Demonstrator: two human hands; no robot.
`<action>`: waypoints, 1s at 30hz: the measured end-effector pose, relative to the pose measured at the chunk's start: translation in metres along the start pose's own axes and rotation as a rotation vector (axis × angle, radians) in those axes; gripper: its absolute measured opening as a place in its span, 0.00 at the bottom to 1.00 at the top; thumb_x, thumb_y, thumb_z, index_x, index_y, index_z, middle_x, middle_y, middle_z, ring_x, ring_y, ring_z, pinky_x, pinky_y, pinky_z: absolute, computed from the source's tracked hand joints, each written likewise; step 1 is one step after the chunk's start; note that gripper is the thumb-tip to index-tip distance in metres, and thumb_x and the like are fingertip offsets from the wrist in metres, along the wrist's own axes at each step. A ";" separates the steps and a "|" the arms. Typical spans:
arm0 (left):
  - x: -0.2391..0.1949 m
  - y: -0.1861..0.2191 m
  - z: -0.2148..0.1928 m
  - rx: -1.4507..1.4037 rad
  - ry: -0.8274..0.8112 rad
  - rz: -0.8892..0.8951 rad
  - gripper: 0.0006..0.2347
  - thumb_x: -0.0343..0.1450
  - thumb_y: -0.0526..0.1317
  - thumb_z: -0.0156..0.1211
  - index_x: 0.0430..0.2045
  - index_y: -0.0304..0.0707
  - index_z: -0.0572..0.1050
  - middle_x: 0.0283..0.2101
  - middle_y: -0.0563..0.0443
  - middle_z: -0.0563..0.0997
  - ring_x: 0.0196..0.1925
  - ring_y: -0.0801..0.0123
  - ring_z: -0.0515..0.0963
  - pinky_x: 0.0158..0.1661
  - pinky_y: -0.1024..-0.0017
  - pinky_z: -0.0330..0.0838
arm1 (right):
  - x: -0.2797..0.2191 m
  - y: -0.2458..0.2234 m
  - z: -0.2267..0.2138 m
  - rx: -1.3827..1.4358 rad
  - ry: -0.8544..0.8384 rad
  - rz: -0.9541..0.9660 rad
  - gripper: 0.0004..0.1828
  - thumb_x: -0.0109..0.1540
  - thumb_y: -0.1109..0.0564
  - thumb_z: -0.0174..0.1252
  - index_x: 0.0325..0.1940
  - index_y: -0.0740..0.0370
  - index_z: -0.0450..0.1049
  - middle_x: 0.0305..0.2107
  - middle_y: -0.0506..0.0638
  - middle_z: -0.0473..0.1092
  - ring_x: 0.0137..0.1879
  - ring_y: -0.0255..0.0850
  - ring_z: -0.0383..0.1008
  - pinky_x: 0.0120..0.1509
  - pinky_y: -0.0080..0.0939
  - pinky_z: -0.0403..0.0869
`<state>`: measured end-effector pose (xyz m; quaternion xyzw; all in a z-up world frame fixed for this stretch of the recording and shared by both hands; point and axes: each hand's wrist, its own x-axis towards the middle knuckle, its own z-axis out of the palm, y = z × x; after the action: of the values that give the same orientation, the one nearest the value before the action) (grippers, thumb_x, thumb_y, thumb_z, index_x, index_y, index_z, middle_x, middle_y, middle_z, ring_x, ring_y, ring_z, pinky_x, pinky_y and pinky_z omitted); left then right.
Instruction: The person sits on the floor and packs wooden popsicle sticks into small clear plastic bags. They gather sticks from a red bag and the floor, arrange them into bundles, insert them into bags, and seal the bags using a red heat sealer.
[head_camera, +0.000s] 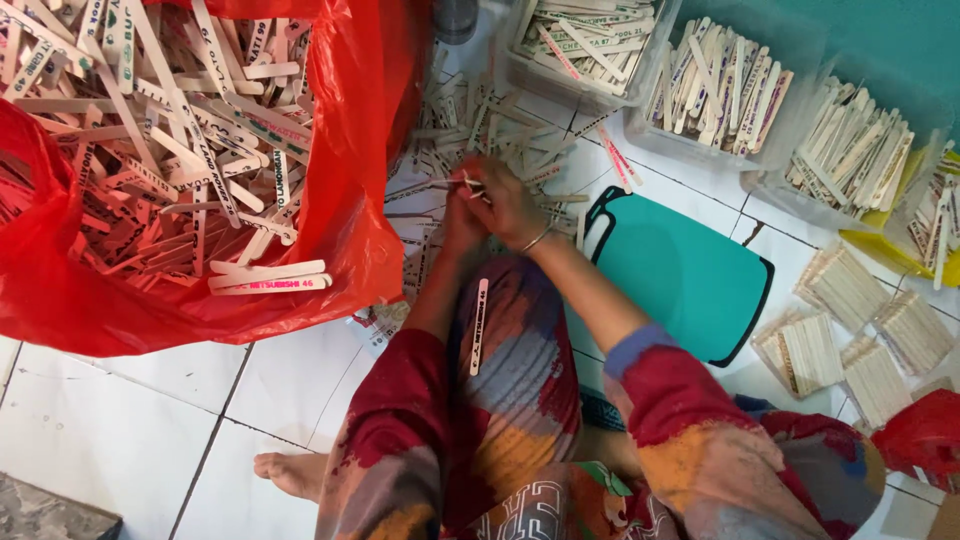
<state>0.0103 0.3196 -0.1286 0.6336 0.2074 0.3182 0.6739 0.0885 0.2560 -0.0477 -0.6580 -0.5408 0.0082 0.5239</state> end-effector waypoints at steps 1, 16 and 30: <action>0.003 0.006 -0.002 -0.001 -0.001 0.004 0.20 0.64 0.31 0.72 0.48 0.37 0.70 0.36 0.46 0.79 0.40 0.62 0.80 0.40 0.72 0.74 | 0.000 -0.002 0.000 -0.002 0.002 -0.003 0.19 0.67 0.54 0.61 0.61 0.61 0.73 0.47 0.57 0.74 0.51 0.60 0.78 0.51 0.54 0.80; 0.026 0.064 -0.013 0.555 0.074 0.045 0.09 0.64 0.44 0.72 0.30 0.57 0.74 0.21 0.60 0.78 0.32 0.59 0.85 0.37 0.65 0.79 | 0.034 -0.042 -0.089 0.709 0.670 0.386 0.22 0.73 0.39 0.40 0.49 0.59 0.66 0.43 0.61 0.76 0.51 0.51 0.80 0.59 0.51 0.82; -0.018 0.149 0.128 -0.552 0.216 -0.326 0.17 0.62 0.40 0.79 0.39 0.40 0.77 0.29 0.50 0.82 0.27 0.68 0.85 0.30 0.66 0.83 | -0.090 -0.070 -0.173 0.454 0.113 0.896 0.48 0.64 0.18 0.39 0.75 0.53 0.59 0.60 0.46 0.70 0.54 0.28 0.73 0.56 0.29 0.73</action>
<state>0.0604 0.2142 0.0299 0.3484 0.2820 0.3158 0.8363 0.1023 0.0641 0.0295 -0.6945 -0.1605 0.3141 0.6271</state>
